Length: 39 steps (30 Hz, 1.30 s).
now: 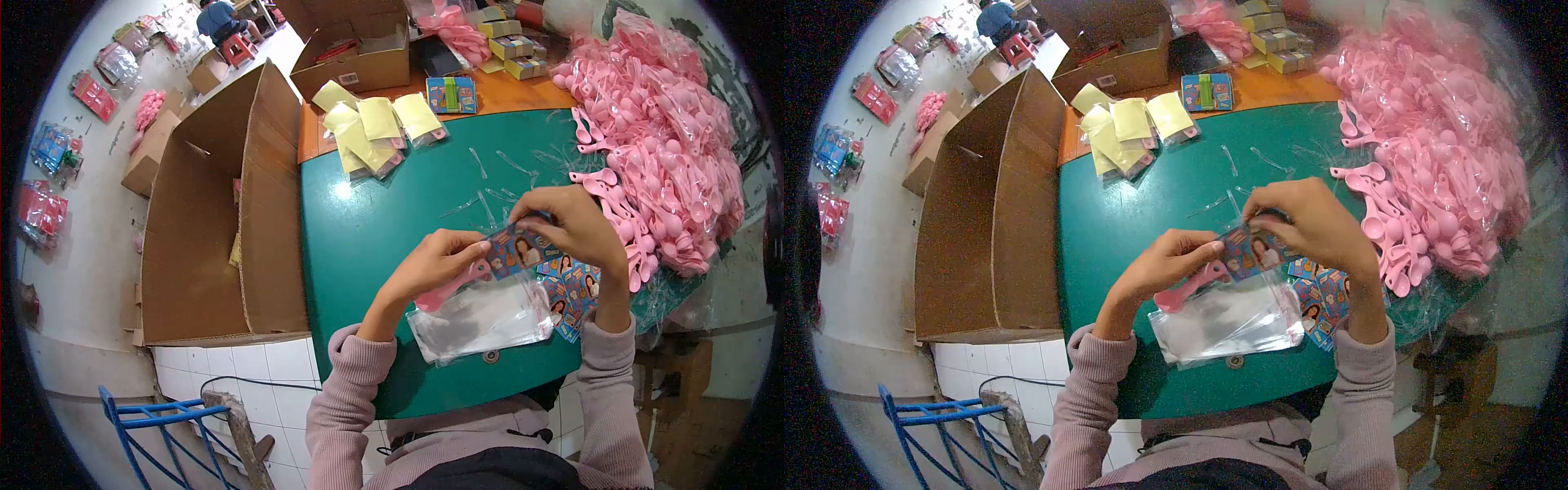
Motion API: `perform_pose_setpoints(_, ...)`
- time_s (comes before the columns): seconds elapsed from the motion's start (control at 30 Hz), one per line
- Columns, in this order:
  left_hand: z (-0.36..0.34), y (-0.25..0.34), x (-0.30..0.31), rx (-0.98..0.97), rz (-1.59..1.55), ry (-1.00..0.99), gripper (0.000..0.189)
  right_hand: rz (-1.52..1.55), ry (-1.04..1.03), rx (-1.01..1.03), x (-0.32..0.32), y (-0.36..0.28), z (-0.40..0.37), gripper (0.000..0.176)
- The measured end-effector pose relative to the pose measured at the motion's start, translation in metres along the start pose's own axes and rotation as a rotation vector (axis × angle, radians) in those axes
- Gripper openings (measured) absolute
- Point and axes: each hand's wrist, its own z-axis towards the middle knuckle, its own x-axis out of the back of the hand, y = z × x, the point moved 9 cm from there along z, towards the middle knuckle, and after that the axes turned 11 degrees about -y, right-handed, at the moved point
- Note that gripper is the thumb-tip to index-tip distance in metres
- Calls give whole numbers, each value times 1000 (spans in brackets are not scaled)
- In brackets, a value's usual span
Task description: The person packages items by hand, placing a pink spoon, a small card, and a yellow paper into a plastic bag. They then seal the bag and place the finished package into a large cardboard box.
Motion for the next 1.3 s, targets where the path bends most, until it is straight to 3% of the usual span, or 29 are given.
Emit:
perform_pose_setpoints(0.17, -3, 0, 3, 36, 35, -34, 34, 145, -54, 48, -16, 9, 7, 14)
perform_pose_setpoints(0.23, -8, -1, 13, 94, -71, 52, 34, 202, -178, -100, -22, 29, 3, 18)
perform_pose_setpoints(0.37, -2, 4, 7, -37, -27, 78, 45, 42, -285, 4, -44, 27, 9, 24)
perform_pose_setpoints(0.43, -3, 5, 5, 2, 24, 88, 53, 56, -252, 74, -55, 18, 12, 26)
perform_pose_setpoints(0.5, -10, 8, 10, 213, 251, 145, 55, 48, -251, 87, -55, 20, 10, 27)
perform_pose_setpoints(0.63, -14, -1, 21, 246, 285, 60, 55, 326, -119, -103, -36, 48, 8, 23)
perform_pose_setpoints(0.7, -14, -4, 25, -8, 16, -27, 56, 467, 13, -243, -21, 64, 3, 23)
perform_pose_setpoints(0.77, -18, -4, 33, -32, -28, -13, 56, 373, 57, -144, -16, 61, 4, 18)
perform_pose_setpoints(0.83, -21, -5, 37, -16, -202, 20, 53, 825, 2, -239, -30, 60, 1, 18)
perform_pose_setpoints(0.97, -21, -5, 36, 24, -161, 54, 51, 552, -142, -281, -34, 69, 4, 16)
perform_pose_setpoints(1.07, -25, -13, 30, 59, -51, 166, 54, 592, 122, -157, -21, 65, 5, 11)
perform_pose_setpoints(1.13, -42, -20, 32, -25, -64, 506, 57, 485, 207, -128, -23, 51, 9, 14)
perform_pose_setpoints(1.17, -45, -17, 26, -25, -65, 508, 57, 380, 292, -100, -20, 43, 10, 20)
perform_pose_setpoints(1.2, -46, -24, 11, -24, -441, 423, 58, 256, 131, -45, -33, 29, 14, 30)
perform_pose_setpoints(1.23, -45, -30, -7, -24, -818, 330, 58, 260, 124, -49, -38, 27, 14, 30)
perform_pose_setpoints(1.3, -50, -36, -10, -47, -870, 324, 57, 23, -106, 244, -64, -10, 16, 40)
